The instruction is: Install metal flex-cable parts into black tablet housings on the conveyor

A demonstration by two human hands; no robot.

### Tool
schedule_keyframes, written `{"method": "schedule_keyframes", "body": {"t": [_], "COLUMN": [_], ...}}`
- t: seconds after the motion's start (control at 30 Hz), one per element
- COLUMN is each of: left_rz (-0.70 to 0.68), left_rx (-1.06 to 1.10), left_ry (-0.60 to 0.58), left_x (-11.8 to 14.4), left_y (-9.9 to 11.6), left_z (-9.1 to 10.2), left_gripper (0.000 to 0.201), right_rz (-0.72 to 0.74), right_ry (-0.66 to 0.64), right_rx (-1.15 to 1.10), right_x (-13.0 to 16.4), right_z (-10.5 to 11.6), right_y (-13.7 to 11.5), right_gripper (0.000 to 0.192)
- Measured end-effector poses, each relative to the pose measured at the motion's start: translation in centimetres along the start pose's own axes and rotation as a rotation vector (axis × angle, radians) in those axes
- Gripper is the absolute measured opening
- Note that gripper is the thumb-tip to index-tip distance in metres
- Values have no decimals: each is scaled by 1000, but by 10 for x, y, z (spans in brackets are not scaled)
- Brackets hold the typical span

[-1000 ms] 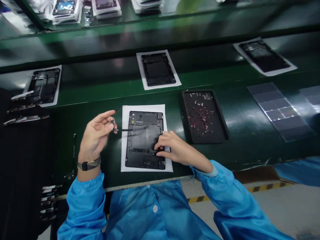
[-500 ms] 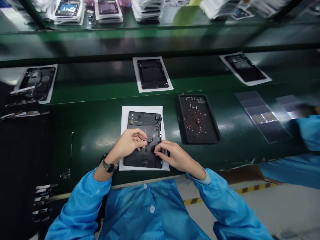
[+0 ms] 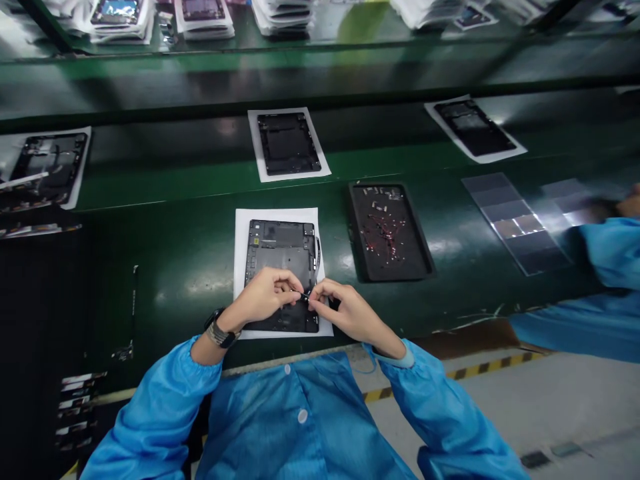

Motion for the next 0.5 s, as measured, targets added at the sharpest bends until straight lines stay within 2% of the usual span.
{"method": "schedule_keyframes", "body": {"t": [0.13, 0.3, 0.5], "left_rz": [23, 28, 43], "left_rx": [-4, -22, -37], "left_ry": [-25, -3, 6], "left_x": [-1, -1, -2], "left_y": [-2, -3, -6], "left_z": [-4, -1, -1], "left_gripper": [6, 9, 7], "right_rz": [-19, -22, -35], "right_ry": [-17, -94, -49], "right_rx": [31, -36, -40], "right_x": [-2, -3, -5], "right_z": [1, -1, 0], "right_y": [5, 5, 7], "right_gripper": [10, 11, 12]}}
Point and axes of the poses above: each hand's wrist, its own x-axis away from the middle knuckle, its own z-axis out of the back of the hand, y = z × x, the point moved 9 cm from there along -x, towards the middle knuckle, and after that the axes turned 3 degrees about -z, right-handed, at the moved point
